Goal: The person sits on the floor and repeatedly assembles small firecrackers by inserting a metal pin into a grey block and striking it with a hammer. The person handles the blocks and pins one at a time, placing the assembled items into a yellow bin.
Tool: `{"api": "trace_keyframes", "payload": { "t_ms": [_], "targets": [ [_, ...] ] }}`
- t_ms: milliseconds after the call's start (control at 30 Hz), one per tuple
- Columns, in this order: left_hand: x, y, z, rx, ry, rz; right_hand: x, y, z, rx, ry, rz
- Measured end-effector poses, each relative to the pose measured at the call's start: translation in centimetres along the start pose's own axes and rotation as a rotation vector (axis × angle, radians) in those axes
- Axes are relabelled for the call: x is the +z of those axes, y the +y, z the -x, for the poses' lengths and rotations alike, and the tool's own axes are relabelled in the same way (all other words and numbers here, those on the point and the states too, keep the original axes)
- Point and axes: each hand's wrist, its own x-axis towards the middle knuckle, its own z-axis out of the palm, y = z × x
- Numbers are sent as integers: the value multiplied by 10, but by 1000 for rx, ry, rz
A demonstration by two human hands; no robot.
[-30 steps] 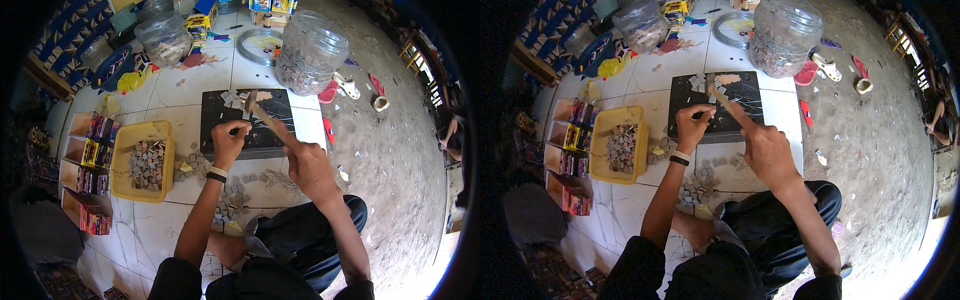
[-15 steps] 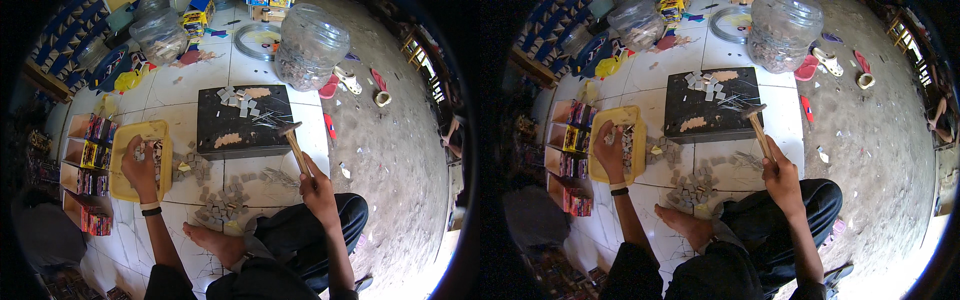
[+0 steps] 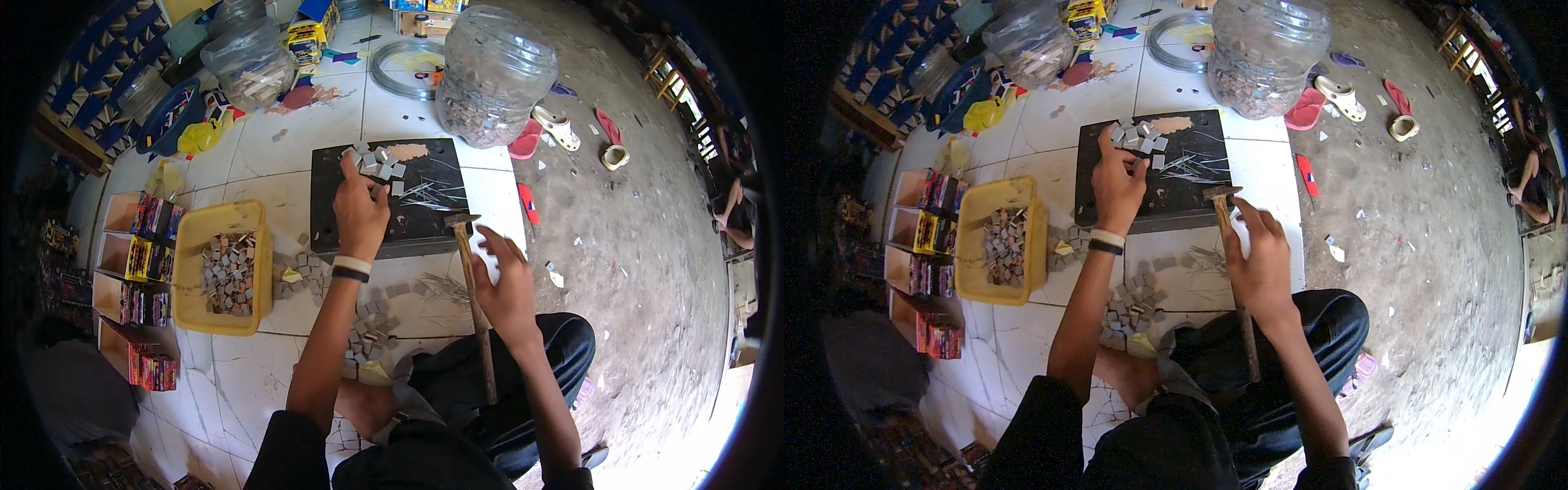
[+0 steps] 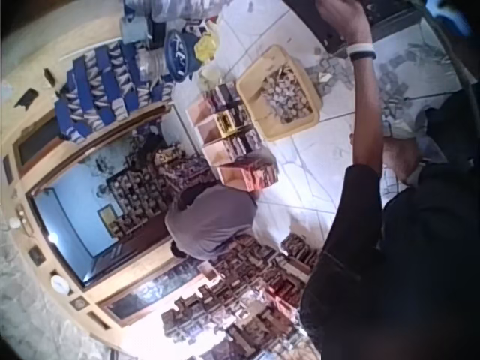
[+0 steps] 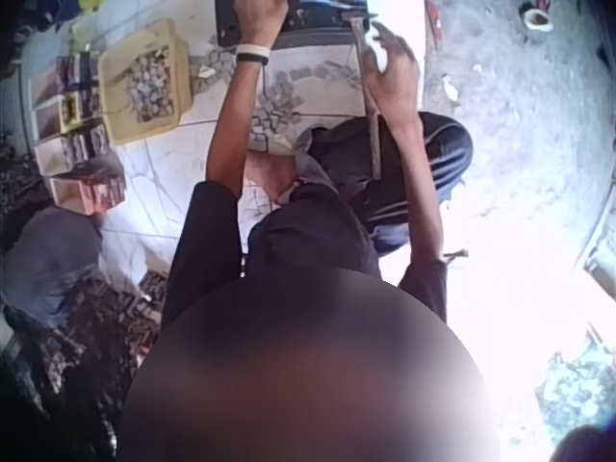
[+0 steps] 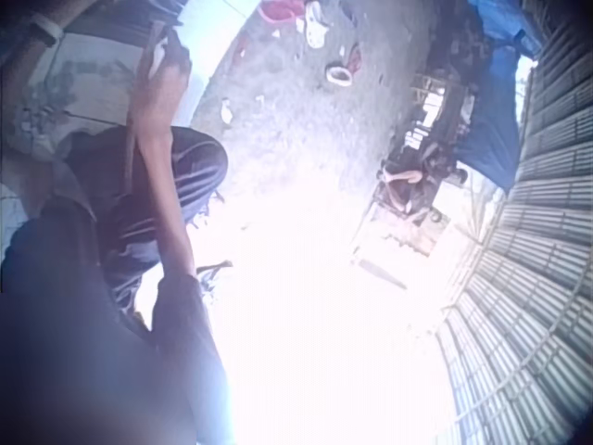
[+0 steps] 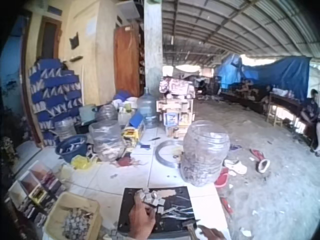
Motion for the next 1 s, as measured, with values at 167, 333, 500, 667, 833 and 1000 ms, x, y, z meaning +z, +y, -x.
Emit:
{"api": "trace_keyframes", "payload": {
  "t_ms": [167, 333, 500, 667, 833, 1000],
  "targets": [
    [-8, -5, 25, 252, -41, 117, 53, -14, -69, -258, 8, 129],
    [-4, -6, 36, 284, -83, 150, 86, -5, -103, -262, -119, 296],
    [-1, -5, 39, 328, -45, 61, 86, 4, -102, -279, -76, 159],
    [-1, -6, 39, 326, -33, 79, 80, 7, -107, -294, 18, 44],
    [-2, -7, 39, 305, -40, 80, 74, 2, -110, -325, -71, 154],
    [-4, -7, 37, 271, -69, 104, 76, -7, -110, -334, -126, 175]
  ]
}}
